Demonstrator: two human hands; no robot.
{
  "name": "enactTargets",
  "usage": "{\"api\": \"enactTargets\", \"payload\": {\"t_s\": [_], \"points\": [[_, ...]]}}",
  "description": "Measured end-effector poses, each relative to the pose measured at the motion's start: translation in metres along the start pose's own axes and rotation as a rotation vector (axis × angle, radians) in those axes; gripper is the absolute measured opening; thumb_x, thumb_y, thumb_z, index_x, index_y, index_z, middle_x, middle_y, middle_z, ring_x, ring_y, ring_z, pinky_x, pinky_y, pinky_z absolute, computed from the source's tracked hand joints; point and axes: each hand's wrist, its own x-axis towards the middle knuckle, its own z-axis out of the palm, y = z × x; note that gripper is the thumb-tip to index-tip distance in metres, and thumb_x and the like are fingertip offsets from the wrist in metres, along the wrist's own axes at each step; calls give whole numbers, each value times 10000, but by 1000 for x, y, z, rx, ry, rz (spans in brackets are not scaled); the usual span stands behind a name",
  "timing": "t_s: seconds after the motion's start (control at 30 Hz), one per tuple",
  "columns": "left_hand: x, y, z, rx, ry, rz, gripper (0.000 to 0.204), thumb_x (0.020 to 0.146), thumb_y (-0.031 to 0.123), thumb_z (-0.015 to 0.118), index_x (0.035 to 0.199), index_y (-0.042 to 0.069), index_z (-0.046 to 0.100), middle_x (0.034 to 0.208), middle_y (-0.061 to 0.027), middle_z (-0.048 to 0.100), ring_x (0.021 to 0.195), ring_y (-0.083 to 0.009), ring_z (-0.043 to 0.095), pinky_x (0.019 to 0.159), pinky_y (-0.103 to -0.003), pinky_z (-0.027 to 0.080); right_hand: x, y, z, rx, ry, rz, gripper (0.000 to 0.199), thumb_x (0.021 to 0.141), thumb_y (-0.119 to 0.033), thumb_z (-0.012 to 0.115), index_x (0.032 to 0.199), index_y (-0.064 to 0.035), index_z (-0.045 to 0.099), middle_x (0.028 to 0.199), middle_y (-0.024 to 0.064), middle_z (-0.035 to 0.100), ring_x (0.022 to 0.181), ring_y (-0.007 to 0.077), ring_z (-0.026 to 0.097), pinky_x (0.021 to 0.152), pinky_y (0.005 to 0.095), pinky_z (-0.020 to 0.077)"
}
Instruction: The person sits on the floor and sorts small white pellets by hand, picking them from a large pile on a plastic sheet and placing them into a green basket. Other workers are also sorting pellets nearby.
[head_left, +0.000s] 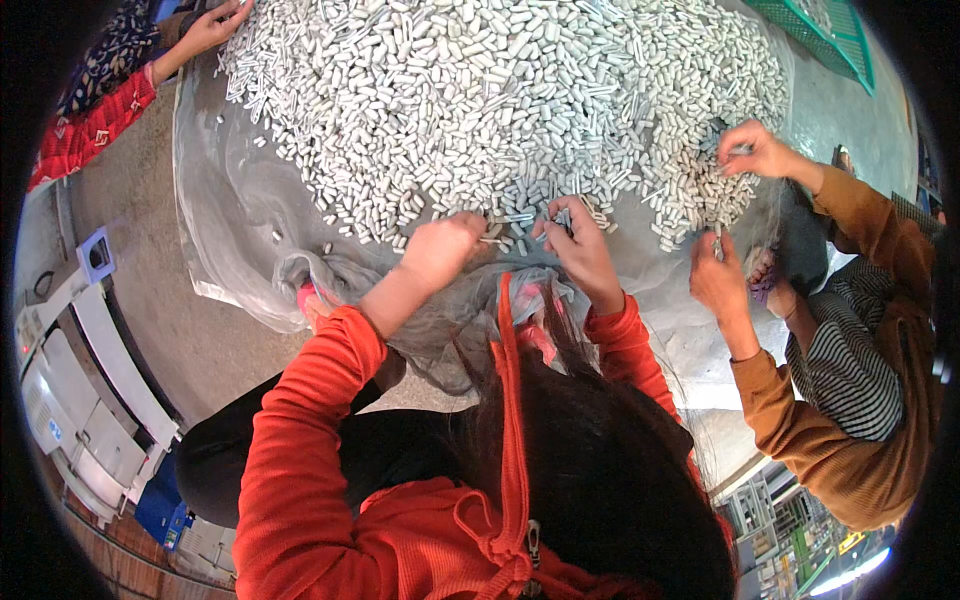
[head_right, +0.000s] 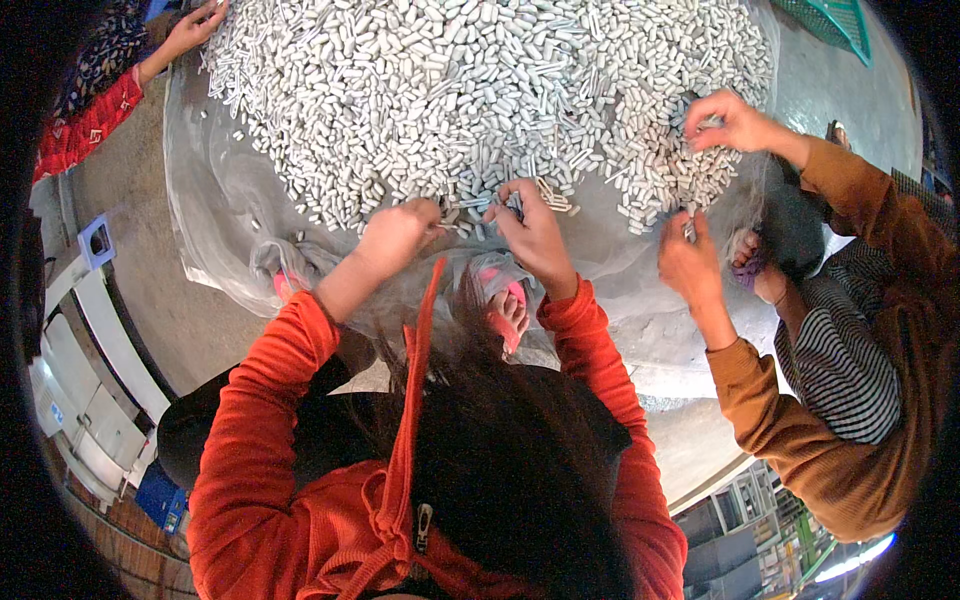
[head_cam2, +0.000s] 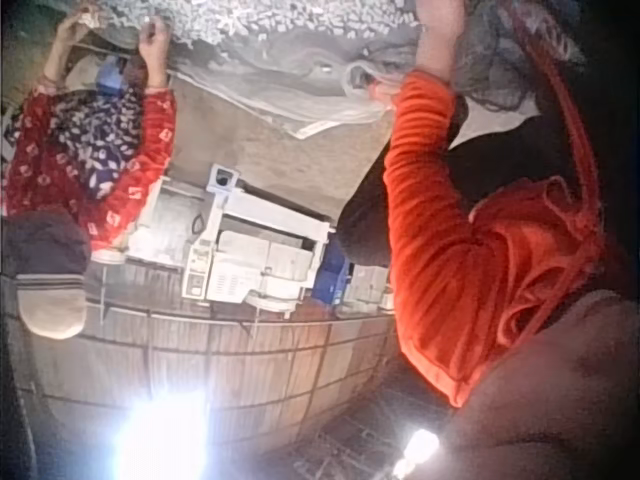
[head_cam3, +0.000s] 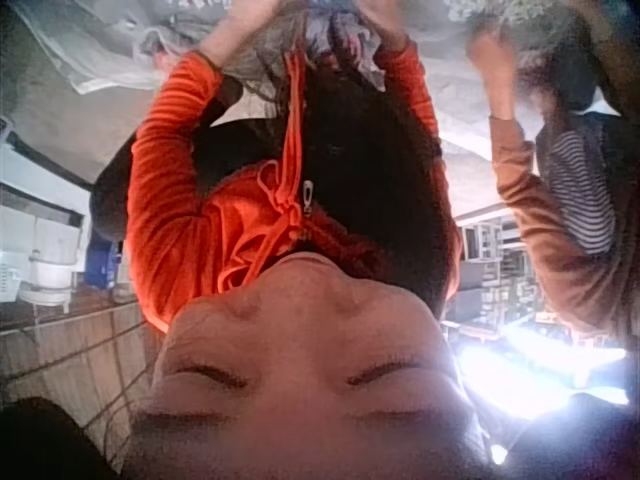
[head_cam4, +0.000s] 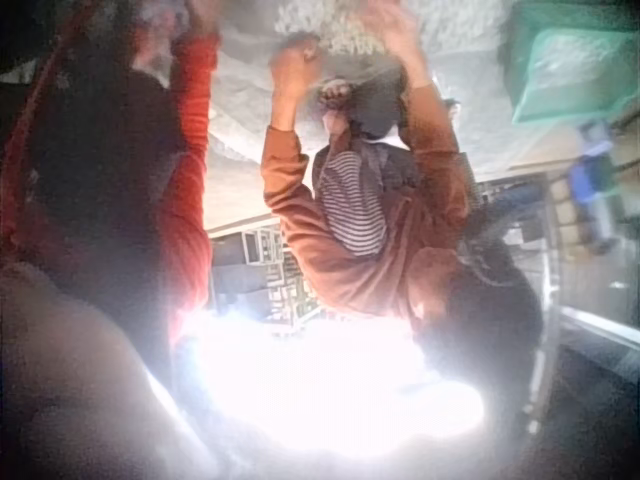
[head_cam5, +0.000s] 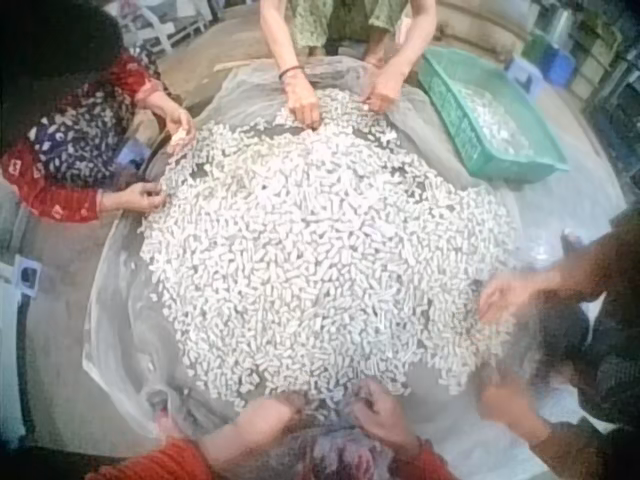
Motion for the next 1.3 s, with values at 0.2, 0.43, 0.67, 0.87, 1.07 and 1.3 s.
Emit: {"api": "enactTargets", "payload": {"t_s": [0.2,0.43,0.67,0.87,1.07,1.3], "points": [[15,-39,-51,-320,56,25,171,781,129,648,762,42,503,667,-58,535,611,-243,540,599,-330,439,4,-15,13,-654,35,-272,139,844,-147,563,967,-102,517,814,111,572,662,236,547,606,329,447],[16,-29,-79,-973,-89,-153,85,822,85,607,818,52,529,738,31,466,704,-85,446,647,-265,416,14,-6,19,-901,19,-398,146,799,-171,596,896,-94,519,791,105,581,744,306,577,637,401,462],[9,-43,-42,-262,29,137,133,842,173,592,912,61,577,843,-94,582,754,-259,594,669,-344,482,18,-4,21,-954,18,-440,144,796,-188,586,866,-85,514,742,102,584,704,314,582,602,415,467],[-4,-40,-27,157,42,155,217,807,300,614,857,101,543,800,-85,543,699,-295,617,580,-403,500,13,-19,12,-389,-104,-59,196,819,-215,600,877,-35,548,627,72,544,579,236,554,543,335,421],[14,-33,-41,-652,42,84,97,832,125,634,871,66,567,780,-34,585,693,-166,538,654,-279,435,-3,-2,-26,228,-80,-181,126,859,-114,539,956,-37,517,690,28,466,618,129,456,545,240,357],[51,25,-50,-1111,-185,-44,105,873,74,547,972,64,579,926,-24,603,739,-117,561,614,-258,445,-11,-22,-65,683,102,124,185,874,-75,492,1057,-56,465,708,44,480,641,150,462,573,276,390]]}}
